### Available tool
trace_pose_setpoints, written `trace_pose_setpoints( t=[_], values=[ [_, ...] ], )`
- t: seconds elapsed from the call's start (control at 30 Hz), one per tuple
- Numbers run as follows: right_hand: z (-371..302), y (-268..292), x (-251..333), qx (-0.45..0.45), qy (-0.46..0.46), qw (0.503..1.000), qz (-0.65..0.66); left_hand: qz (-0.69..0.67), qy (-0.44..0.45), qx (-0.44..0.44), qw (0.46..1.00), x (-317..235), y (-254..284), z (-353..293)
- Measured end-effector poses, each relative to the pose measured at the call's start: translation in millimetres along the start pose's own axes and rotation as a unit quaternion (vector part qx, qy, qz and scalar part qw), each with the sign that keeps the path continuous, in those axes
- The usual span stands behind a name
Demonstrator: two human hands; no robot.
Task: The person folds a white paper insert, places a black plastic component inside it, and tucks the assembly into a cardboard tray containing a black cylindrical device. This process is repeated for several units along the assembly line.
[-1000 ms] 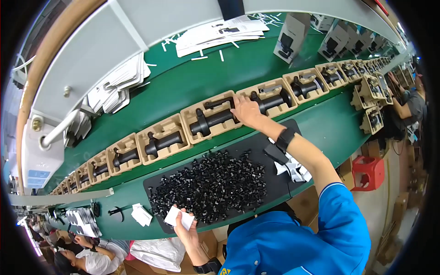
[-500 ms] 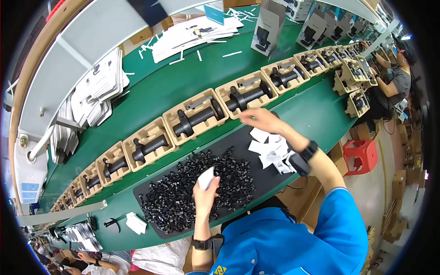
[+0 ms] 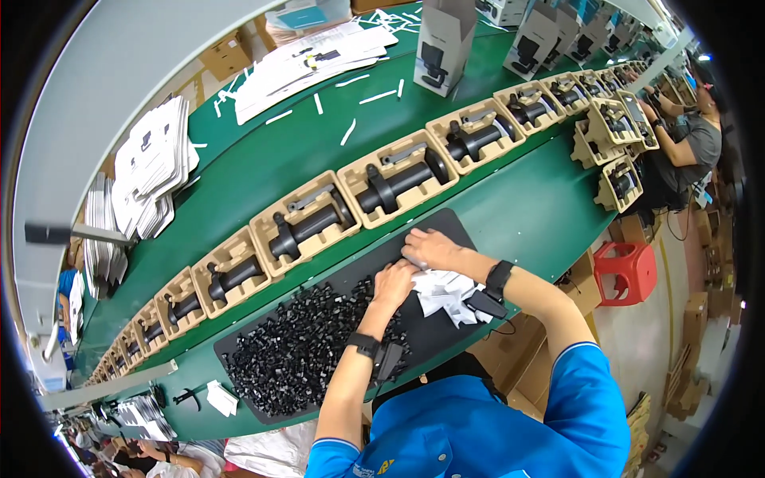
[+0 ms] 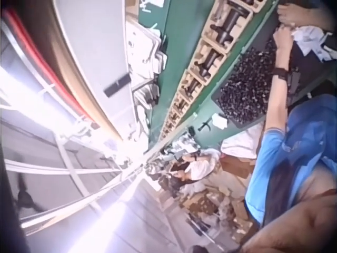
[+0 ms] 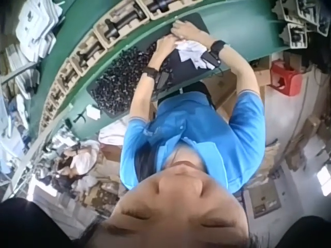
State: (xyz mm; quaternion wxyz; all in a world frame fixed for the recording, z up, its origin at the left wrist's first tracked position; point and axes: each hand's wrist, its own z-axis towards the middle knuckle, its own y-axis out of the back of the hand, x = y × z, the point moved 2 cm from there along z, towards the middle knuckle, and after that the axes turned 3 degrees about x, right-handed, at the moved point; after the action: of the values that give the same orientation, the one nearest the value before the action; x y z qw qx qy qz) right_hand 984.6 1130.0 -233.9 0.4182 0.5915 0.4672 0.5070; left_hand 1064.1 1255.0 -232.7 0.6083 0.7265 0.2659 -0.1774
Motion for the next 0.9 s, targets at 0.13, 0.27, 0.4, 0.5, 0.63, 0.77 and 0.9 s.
trace_pose_setpoints(
  t=[0.13, 0.27, 0.4, 0.5, 0.63, 0.77, 0.9],
  values=[
    [-7.8, -11.2, -0.1, 0.023, 0.019, 0.999, -0.016, 0.033, 0.05, 0.037, 0.998, 4.2, 0.1, 2.4],
    [-13.6, -22.9, 8.4, 0.042, -0.024, 0.999, 0.009, 0.037, 0.128, 0.073, 0.988, 5.1, 4.4, 5.7],
    [-4.5, -19.4, -0.9, 0.102, -0.047, 0.983, 0.145, -0.02, 0.178, 0.089, 0.98, 20.3, 4.6, -3.4],
    [-0.3, -11.2, -11.8, 0.107, -0.19, 0.939, 0.264, -0.019, 0.169, 0.092, 0.981, 23.7, 8.7, -9.2],
    [17.6, -21.1, -5.3, 0.174, -0.211, 0.957, 0.097, -0.065, 0.162, 0.025, 0.984, 23.3, 44.8, -28.4],
    [36.3, -20.8, -1.7, 0.219, -0.182, 0.957, -0.046, -0.095, 0.092, -0.124, 0.983, 31.3, 116.6, -52.9],
    [35.8, -12.6, -11.7, 0.248, -0.186, 0.95, 0.035, -0.081, 0.117, -0.232, 0.962, 52.0, 191.4, -42.3]
  ],
)
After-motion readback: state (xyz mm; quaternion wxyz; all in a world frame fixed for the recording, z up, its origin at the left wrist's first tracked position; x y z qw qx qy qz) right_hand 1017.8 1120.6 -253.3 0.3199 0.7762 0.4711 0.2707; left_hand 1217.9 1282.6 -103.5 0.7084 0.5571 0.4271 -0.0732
